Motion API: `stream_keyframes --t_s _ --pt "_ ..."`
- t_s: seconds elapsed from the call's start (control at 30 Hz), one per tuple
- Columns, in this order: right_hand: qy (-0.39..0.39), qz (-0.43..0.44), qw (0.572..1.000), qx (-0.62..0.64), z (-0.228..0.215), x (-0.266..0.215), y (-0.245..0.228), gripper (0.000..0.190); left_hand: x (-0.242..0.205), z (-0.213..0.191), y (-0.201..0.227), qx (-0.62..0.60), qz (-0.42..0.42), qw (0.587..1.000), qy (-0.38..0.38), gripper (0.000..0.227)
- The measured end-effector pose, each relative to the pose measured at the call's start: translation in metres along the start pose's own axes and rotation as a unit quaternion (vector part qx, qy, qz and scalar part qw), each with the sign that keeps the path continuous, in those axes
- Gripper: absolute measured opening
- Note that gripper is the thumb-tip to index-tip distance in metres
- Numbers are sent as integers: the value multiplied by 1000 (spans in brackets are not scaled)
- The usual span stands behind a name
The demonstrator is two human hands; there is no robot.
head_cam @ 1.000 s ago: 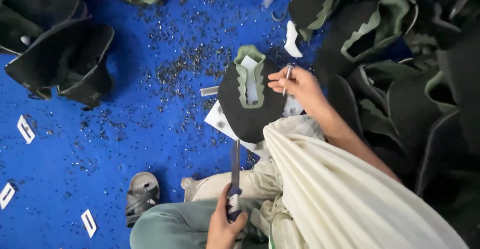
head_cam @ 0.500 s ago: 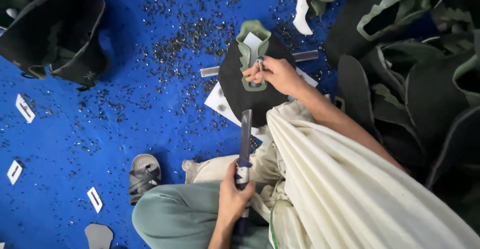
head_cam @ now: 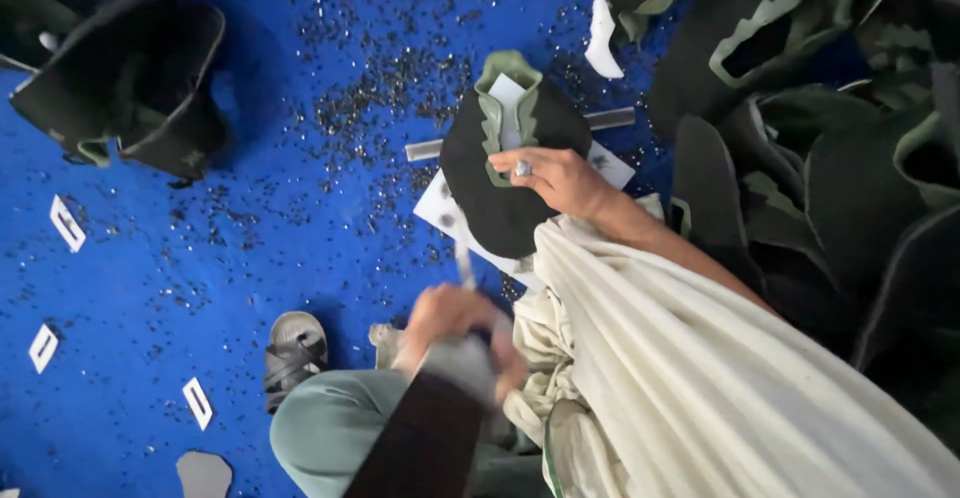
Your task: The person punches eyelet holes into shoe uppers using a manual punch tool and a heavy metal block as a mallet.
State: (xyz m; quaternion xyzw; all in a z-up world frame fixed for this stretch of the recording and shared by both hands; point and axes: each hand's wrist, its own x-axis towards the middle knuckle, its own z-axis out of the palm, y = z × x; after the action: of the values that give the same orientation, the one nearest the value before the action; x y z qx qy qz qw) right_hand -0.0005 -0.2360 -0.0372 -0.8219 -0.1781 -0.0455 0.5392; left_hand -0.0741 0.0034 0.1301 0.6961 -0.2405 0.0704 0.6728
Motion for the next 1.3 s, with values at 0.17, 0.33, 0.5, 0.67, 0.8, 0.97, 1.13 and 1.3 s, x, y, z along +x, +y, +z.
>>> stream_keyframes --t_s 0.17,0.33,0.5,0.67,0.8,0.97,1.13,1.3 --pt "18 119 992 40 18 -10 38 22 -63 18 -84 299 -354 882 -83 45" --pt "35 200 942 269 15 -5 61 18 -45 10 -42 223 -354 908 -1 32" --pt "24 236 935 265 3 20 54 16 -38 3 -10 234 -273 932 47 40" --pt "33 234 939 249 13 9 57 13 7 -4 49 139 -159 976 47 40" --pt "65 142 984 79 11 6 34 18 21 4 33 28 6 995 91 36" --pt "38 14 999 -14 8 -1 28 31 -52 19 -84 216 -259 941 -11 43" --pt "108 231 902 348 11 8 68 12 -37 12 -46 259 -360 896 -12 38" --pt "63 265 909 315 -3 40 60 12 22 2 33 293 -162 941 44 38"
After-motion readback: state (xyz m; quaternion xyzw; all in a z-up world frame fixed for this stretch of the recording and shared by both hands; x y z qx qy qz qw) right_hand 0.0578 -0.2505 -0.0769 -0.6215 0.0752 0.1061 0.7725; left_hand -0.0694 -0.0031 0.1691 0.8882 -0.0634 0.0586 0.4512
